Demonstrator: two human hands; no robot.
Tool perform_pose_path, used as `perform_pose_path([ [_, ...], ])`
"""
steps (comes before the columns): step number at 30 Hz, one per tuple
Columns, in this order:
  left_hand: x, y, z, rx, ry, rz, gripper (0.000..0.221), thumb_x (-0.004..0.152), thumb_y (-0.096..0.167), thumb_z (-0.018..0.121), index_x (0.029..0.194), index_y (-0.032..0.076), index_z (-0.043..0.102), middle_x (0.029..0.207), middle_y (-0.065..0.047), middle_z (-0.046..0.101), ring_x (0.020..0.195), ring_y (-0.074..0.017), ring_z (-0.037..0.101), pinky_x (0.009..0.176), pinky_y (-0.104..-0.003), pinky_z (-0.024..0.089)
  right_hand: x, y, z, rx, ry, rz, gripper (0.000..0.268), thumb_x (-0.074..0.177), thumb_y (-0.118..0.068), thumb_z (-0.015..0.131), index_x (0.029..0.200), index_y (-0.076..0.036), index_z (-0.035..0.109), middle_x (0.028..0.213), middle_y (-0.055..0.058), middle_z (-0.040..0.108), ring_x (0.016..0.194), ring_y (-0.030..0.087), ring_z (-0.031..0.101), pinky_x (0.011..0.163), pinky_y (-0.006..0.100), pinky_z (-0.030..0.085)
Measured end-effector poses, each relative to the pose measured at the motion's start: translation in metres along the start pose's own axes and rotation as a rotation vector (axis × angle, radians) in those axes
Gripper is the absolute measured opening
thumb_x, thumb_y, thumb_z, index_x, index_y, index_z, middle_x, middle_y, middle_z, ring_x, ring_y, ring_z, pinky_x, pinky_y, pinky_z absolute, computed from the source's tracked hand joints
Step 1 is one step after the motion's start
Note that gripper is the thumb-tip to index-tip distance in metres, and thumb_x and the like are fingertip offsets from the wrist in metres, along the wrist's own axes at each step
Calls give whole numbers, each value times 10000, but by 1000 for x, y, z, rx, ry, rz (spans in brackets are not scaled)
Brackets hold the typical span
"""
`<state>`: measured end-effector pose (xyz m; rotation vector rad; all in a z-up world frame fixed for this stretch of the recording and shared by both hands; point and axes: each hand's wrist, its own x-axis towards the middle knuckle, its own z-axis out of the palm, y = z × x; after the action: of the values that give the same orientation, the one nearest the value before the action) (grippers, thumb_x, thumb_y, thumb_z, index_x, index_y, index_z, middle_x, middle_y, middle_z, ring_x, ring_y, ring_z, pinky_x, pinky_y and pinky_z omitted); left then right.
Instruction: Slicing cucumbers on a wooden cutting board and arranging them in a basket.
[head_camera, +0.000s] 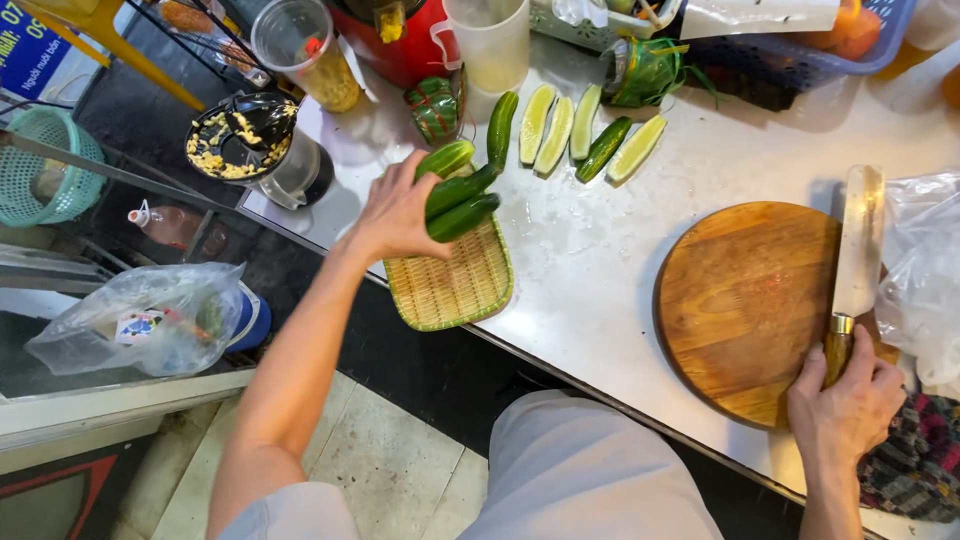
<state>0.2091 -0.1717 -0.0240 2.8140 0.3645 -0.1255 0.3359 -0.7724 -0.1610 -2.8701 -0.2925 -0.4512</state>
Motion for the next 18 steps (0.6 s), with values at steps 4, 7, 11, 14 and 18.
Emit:
perform_pose_path([
  [4, -6, -29, 1, 170, -117, -11, 1038, 492, 508, 918, 1378, 134, 526, 1642, -163, 215, 1483, -410, 298, 1169, -613, 314, -3, 0, 0, -37, 11, -11, 453, 1146, -263, 671, 1526, -71, 518, 1213, 193, 506, 1164, 384, 499, 1034, 480, 447],
  [7, 1, -38, 14, 190, -115, 60, 1138, 504, 560, 904, 1497, 241, 449, 1683, -149, 164, 1510, -433, 253, 1189, -611, 272, 2, -11, -10, 48, 7, 35, 467, 1117, -270, 687, 1508, -71, 526, 1219, 207, 513, 1206, 415, 509, 1059, 526, 449],
  [11, 2, -24, 14, 145, -6, 139, 1346, 523, 707, 861, 1636, 319, 211, 1701, -138, 99, 1524, -389, 196, 1198, -670, 148, 5, -26, -23, 73, 10, 61, 460, 1099, -273, 698, 1489, -79, 549, 1209, 220, 530, 1166, 415, 517, 1012, 530, 456],
  [14, 24, 10, 19, 108, 89, 149, 1232, 651, 753, 804, 1621, 247, 236, 1669, -153, 210, 1534, -369, 224, 1215, -635, 157, 9, -37, -33, 93, 18, 86, 446, 1102, -287, 708, 1475, -88, 567, 1206, 221, 547, 1145, 412, 527, 995, 534, 462],
  [18, 97, 91, 68, -114, 290, 219, 756, 912, 524, 730, 1438, 8, 563, 1425, -184, 570, 1316, -340, 521, 1115, -467, 431, 16, -43, -39, 109, -3, 126, 498, 1042, -286, 719, 1490, -101, 605, 1175, 224, 557, 1143, 421, 539, 960, 539, 473],
])
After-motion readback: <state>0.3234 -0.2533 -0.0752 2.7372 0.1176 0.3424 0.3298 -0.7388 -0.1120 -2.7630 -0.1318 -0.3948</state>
